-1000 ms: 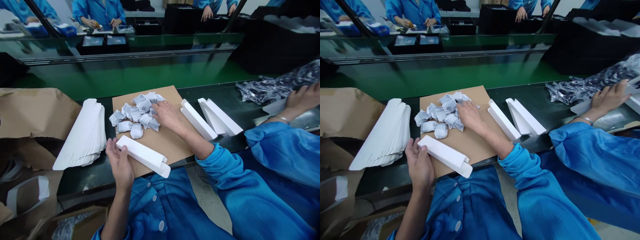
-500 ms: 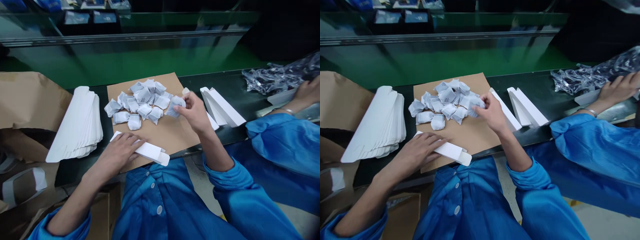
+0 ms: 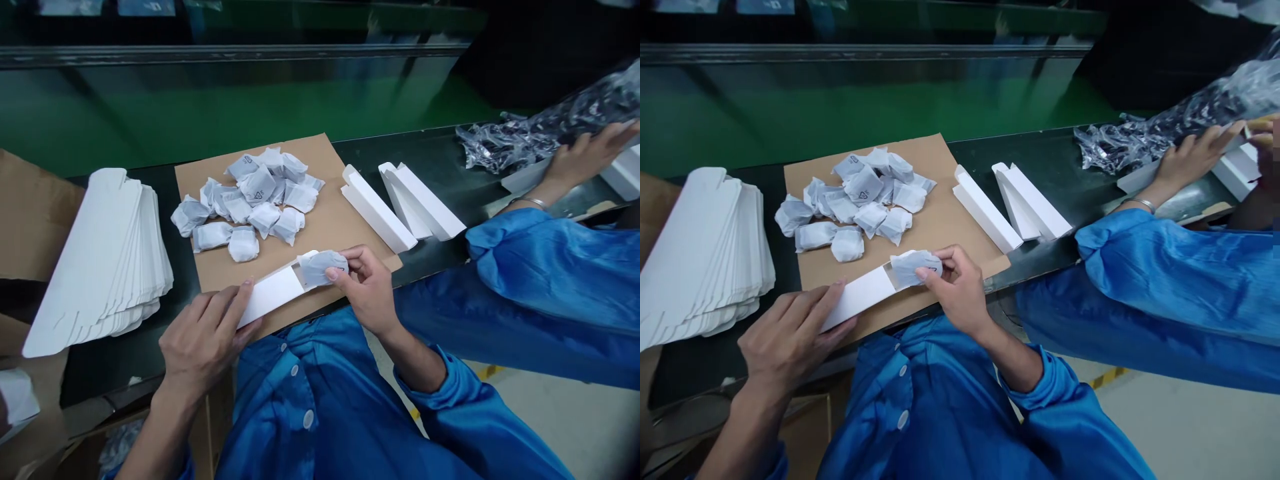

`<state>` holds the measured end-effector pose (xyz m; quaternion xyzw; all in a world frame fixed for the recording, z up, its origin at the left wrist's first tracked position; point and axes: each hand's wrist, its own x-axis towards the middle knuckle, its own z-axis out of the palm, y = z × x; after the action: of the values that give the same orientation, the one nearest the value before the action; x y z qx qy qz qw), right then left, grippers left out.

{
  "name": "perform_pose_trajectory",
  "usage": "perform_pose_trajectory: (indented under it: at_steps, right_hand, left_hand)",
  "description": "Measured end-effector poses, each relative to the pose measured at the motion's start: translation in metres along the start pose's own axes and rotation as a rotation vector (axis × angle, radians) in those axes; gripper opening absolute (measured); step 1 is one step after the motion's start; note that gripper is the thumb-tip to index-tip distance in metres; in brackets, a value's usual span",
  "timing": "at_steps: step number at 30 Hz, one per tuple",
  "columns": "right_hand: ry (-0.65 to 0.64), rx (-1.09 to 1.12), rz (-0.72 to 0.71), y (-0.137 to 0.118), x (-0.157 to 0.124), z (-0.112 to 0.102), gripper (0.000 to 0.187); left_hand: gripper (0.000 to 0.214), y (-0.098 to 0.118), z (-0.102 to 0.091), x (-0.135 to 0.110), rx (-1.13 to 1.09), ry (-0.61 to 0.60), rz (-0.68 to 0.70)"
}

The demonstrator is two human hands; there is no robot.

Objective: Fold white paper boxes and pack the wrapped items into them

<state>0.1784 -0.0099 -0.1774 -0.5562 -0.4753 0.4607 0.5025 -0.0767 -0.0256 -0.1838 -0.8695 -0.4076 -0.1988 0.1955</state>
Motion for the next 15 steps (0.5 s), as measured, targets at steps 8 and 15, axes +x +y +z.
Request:
perform_pose_trajectory:
  at_steps: [8, 15]
  right_hand:
    - [-0.416, -0.286, 0.013, -0.029, 0.021, -0.027, 0.023]
    - [-0.443, -0.741, -0.168, -0.058, 0.029, -0.030, 0.018]
  left_hand:
    - [0.068, 0.017, -0.004, -0.010, 0.014, 0.055, -0.056]
    - [0.063, 0.037, -0.001, -0.012, 0.020, 0.031, -0.167]
